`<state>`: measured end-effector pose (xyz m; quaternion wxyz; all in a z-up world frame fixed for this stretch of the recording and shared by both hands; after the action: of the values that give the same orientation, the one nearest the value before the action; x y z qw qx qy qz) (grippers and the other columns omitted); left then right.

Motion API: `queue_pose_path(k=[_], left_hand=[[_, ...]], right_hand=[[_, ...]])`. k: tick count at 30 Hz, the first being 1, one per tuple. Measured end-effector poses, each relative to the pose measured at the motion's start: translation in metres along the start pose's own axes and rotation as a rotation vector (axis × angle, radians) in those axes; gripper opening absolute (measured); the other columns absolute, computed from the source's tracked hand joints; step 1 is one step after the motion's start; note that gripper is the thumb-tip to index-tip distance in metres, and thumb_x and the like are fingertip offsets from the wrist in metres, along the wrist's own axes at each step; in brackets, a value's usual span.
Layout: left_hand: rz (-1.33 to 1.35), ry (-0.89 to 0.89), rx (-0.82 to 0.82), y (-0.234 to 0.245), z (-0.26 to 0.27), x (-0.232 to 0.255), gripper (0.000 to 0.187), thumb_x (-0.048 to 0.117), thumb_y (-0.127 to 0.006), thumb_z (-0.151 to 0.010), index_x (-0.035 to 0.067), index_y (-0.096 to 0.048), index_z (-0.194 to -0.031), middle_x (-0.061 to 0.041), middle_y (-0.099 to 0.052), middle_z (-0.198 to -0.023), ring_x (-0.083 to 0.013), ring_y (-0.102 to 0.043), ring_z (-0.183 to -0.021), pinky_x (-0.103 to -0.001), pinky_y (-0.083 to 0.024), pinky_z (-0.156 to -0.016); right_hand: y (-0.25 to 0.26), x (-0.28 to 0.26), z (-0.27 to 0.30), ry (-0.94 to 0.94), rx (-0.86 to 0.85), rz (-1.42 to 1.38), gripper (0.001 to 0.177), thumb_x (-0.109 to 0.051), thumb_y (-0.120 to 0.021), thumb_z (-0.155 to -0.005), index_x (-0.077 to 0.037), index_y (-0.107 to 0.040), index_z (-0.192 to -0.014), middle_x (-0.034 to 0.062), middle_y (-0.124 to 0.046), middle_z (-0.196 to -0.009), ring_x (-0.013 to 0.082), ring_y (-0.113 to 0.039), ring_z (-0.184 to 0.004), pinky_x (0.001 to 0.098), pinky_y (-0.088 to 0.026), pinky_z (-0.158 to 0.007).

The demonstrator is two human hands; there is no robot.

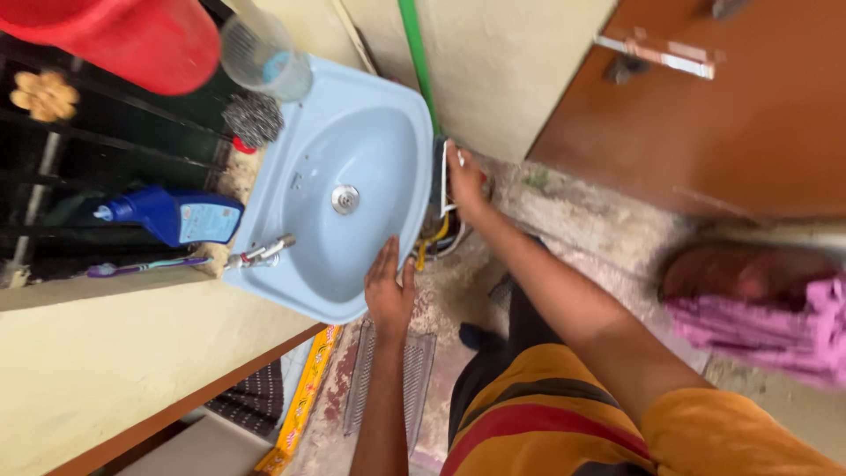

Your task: The person wipes a rectangular item with a sponge over a sink and then rinses the sponge using water from a red cup.

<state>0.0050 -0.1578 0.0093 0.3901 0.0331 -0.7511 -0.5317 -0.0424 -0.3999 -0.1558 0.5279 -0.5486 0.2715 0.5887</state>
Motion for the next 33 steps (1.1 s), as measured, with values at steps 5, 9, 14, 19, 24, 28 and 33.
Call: queue_pose_path(k=[5,9,14,19,24,28,33], left_hand=[[-0.003,0.124,0.053,-0.014,-0.019,0.009,0.045,0.023,-0.069,-0.094,0.003,-0.066,-0.134,-0.02,-0.069,-0.132,-0.0381,-0.066,-0.12,-0.045,-0.049,-0.107],[-0.002,0.157,0.141,-0.032,-0.053,0.033,0.048,0.023,-0.074,-0.092,0.003,-0.064,-0.134,-0.02,-0.068,-0.131,-0.0376,-0.066,-0.122,-0.046,-0.048,-0.106],[-0.004,0.225,0.182,-0.059,-0.104,0.055,0.05,0.018,-0.071,-0.092,0.004,-0.062,-0.14,-0.02,-0.067,-0.135,-0.0391,-0.064,-0.123,-0.046,-0.048,-0.106],[-0.013,0.334,0.226,-0.075,-0.13,0.057,0.048,0.019,-0.07,-0.095,0.005,-0.062,-0.14,-0.019,-0.067,-0.136,-0.0377,-0.063,-0.125,-0.046,-0.048,-0.106],[-0.042,0.424,0.336,-0.088,-0.139,0.061,0.045,0.022,-0.068,-0.096,0.008,-0.064,-0.138,-0.012,-0.068,-0.136,-0.0313,-0.064,-0.127,-0.045,-0.048,-0.107],[-0.063,0.461,0.35,-0.087,-0.14,0.066,0.042,0.021,-0.064,-0.1,0.008,-0.063,-0.14,-0.011,-0.067,-0.139,-0.0296,-0.063,-0.129,-0.043,-0.047,-0.108],[-0.07,0.471,0.351,-0.079,-0.133,0.072,0.042,0.019,-0.061,-0.099,0.007,-0.062,-0.139,-0.01,-0.067,-0.14,-0.03,-0.062,-0.129,-0.043,-0.046,-0.107]], right_hand=[[-0.002,-0.027,-0.036,-0.324,-0.201,0.054,0.042,-0.053,-0.057,-0.099,-0.011,-0.065,-0.094,-0.0043,-0.059,-0.068,0.0079,-0.054,-0.051,0.0259,-0.043,-0.041],[-0.002,-0.056,-0.06,-0.31,-0.265,0.225,0.037,-0.044,-0.07,-0.098,-0.01,-0.064,-0.086,-0.0051,-0.051,-0.064,0.0064,-0.045,-0.047,0.0245,-0.034,-0.039],[-0.043,-0.104,-0.114,-0.293,-0.426,0.283,0.033,-0.042,-0.07,-0.095,-0.01,-0.067,-0.086,-0.0037,-0.059,-0.064,0.0058,-0.057,-0.048,0.0254,-0.042,-0.038],[-0.042,-0.128,-0.113,-0.293,-0.559,0.472,0.032,-0.04,-0.07,-0.093,-0.008,-0.068,-0.091,-0.0004,-0.061,-0.06,0.0083,-0.052,-0.043,0.0265,-0.036,-0.035],[-0.058,-0.12,-0.137,-0.159,-0.655,0.615,0.038,-0.042,-0.073,-0.097,-0.005,-0.069,-0.089,0.0011,-0.06,-0.065,0.0092,-0.051,-0.05,0.0281,-0.037,-0.043],[-0.086,-0.123,-0.161,0.06,-0.723,0.756,0.046,-0.043,-0.076,-0.098,0.0,-0.068,-0.084,0.0066,-0.066,-0.07,0.015,-0.059,-0.059,0.0336,-0.046,-0.055],[-0.088,-0.152,-0.132,0.466,-0.69,0.98,0.038,-0.04,-0.078,-0.096,-0.002,-0.071,-0.096,0.0183,-0.072,-0.079,0.0347,-0.071,-0.073,0.0455,-0.054,-0.063]])
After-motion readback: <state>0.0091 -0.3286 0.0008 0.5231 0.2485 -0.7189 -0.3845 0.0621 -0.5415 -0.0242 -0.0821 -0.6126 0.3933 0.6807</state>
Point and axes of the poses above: each hand's wrist, its own z-axis away from the middle knuckle, its own y-axis out of the back of the hand, x = y × z, the point moved 7 cm from there along -z, towards the middle knuckle
